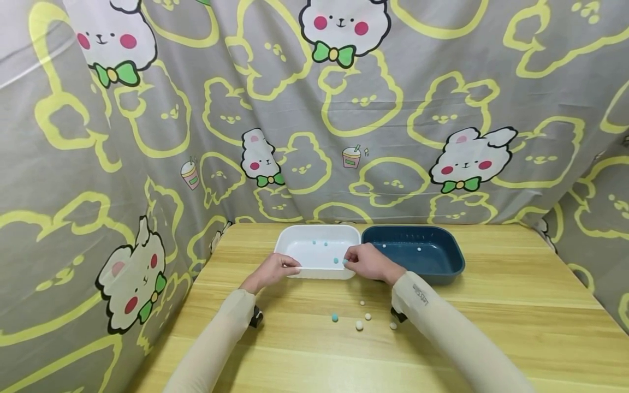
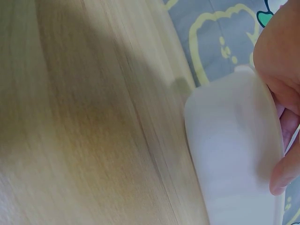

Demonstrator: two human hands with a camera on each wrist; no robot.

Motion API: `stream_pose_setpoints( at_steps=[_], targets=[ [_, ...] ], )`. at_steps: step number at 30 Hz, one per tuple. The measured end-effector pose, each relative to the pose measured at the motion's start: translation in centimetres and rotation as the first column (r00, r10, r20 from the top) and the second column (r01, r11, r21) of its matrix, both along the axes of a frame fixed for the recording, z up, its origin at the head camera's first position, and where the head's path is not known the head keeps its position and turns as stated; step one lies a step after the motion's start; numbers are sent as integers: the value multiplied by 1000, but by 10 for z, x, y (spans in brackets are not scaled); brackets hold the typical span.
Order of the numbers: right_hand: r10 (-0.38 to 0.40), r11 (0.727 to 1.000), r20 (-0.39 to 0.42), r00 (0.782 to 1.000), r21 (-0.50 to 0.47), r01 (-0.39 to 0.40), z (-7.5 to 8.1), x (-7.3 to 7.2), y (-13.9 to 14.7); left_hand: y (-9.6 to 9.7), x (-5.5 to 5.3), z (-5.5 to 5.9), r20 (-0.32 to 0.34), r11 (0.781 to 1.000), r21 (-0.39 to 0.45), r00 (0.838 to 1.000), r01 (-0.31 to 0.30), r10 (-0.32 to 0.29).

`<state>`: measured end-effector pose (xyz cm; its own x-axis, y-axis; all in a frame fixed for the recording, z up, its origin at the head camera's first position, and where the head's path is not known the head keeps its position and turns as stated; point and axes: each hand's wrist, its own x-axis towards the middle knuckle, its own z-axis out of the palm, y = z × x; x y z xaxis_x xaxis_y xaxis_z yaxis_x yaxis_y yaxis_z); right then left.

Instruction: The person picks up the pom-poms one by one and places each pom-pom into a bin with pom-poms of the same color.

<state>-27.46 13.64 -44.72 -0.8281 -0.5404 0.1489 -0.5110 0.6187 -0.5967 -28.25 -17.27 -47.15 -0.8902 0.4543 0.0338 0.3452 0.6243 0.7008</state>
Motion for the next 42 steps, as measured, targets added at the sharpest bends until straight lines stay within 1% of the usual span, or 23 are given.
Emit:
stream_pose_setpoints(
  at_steps=[5, 9, 13, 18, 20, 23, 24, 27, 33, 37, 42],
  targets=[
    [-30, 1000, 0, 1000, -10, 30, 1, -3, -2, 0, -1, -1, -8, 1000, 1, 1000, -2, 2],
    [-64, 998, 3, 998, -5, 64, 1, -5, -3, 0, 0, -1, -2, 1000, 12, 1000, -5, 5],
    [-91, 996, 11, 996, -9, 91, -1, -7, -3, 0, 0, -2, 2, 999, 33, 1000, 9, -9],
    [-111, 994, 32, 993, -14, 112, -3, -9, -2, -1, 1, -1, -33, 998, 44, 999, 38, -37],
    [-118, 993, 35, 992, -11, 118, -3, -10, -2, -1, 2, 0, -36, 999, 41, 999, 36, -34],
    [-120, 993, 42, 992, -10, 121, -2, -11, -3, 0, 2, 1, -18, 1000, 21, 1000, 16, -16],
    [-120, 993, 45, 992, -11, 121, -2, -11, -3, 0, 2, 1, -2, 1000, 19, 1000, 5, -5],
    [-116, 993, 50, 992, -10, 117, -1, -13, -4, 1, 2, 1, 10, 1000, 1, 1000, -11, 11],
    [-115, 993, 65, 991, -4, 115, 0, -16, -4, 0, 0, -1, 12, 1000, -1, 1000, -15, 15],
    [-138, 990, 60, 989, -4, 139, 0, -18, -5, 0, -1, -2, 12, 1000, 10, 1000, -11, 11],
    [-162, 987, 83, 983, -11, 163, -1, -21, -6, 0, 0, -2, 12, 1000, 6, 1000, -13, 13]
  ],
)
